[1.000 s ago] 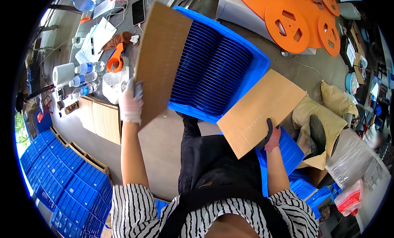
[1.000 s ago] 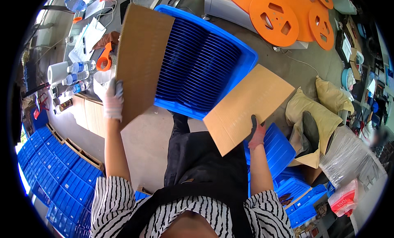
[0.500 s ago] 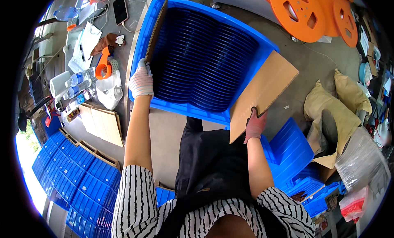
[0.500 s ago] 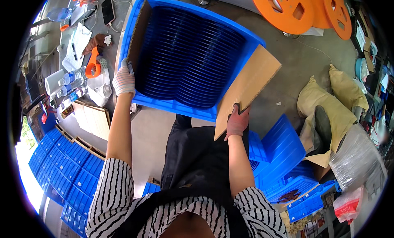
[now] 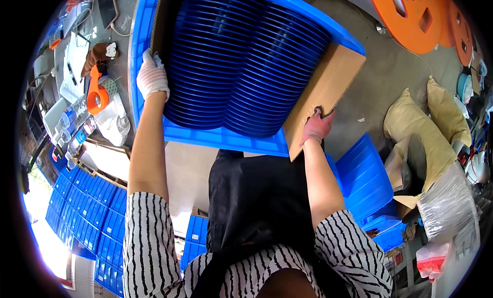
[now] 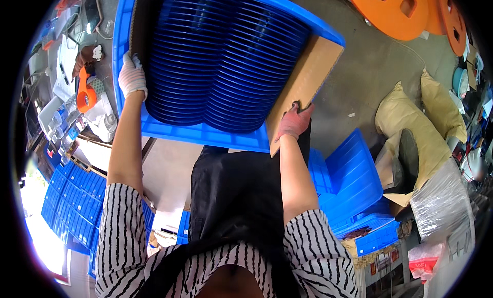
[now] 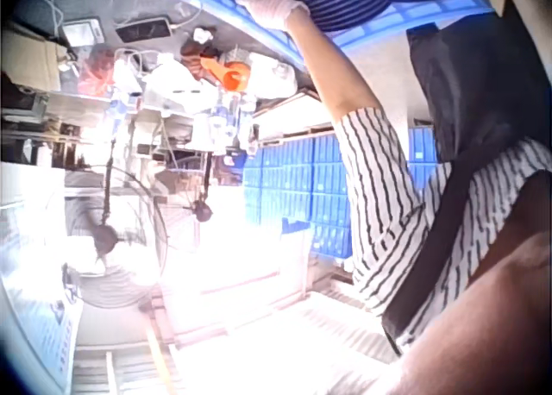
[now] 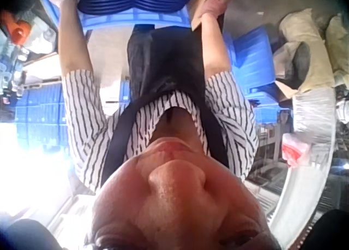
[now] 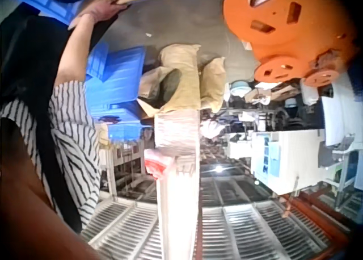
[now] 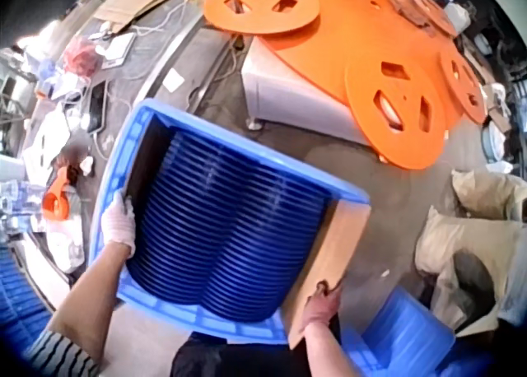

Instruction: The person repeatedly picks up blue plastic reels from a stack and places them into a blue plastic bin. The person wears gloves and handles the reels one by one, stacking them vertically inside the bin. Towards the end, the person places a cardboard sheet on top of the stacked reels.

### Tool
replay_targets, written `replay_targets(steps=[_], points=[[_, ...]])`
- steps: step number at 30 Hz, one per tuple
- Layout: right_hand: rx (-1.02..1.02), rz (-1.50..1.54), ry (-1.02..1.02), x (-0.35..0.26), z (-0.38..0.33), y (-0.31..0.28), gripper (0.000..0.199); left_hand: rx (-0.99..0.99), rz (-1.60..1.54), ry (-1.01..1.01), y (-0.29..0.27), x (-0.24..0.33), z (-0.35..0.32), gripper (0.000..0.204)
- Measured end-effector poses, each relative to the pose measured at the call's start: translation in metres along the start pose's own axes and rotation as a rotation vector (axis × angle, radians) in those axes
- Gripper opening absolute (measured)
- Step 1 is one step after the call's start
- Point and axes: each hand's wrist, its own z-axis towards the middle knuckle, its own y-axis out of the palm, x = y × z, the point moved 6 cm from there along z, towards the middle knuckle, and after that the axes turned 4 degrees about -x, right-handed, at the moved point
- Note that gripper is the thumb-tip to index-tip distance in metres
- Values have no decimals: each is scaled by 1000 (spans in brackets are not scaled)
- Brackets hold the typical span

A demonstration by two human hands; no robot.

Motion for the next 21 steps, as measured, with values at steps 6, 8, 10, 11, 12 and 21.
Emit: replay_targets(steps=[6, 8, 10, 11, 12, 21], points=[[-23, -77, 60, 6, 31, 59, 55, -26, 7, -13, 26, -6, 26, 33], [-91, -129, 196, -16, 32, 68, 53, -18, 15, 12, 43, -7, 38, 33], [-135, -124, 240, -24, 38, 82, 55, -6, -68, 20, 69, -15, 55, 36], [-158, -120, 259, -24, 40, 89, 55, 40, -74, 83, 86, -28, 68, 38], [-177, -117, 253, -22, 41, 95, 58, 87, -80, 144, 103, -44, 79, 40], [-477, -192, -254, 27, 102, 96, 64, -39, -494, 369, 27, -24, 0, 39]])
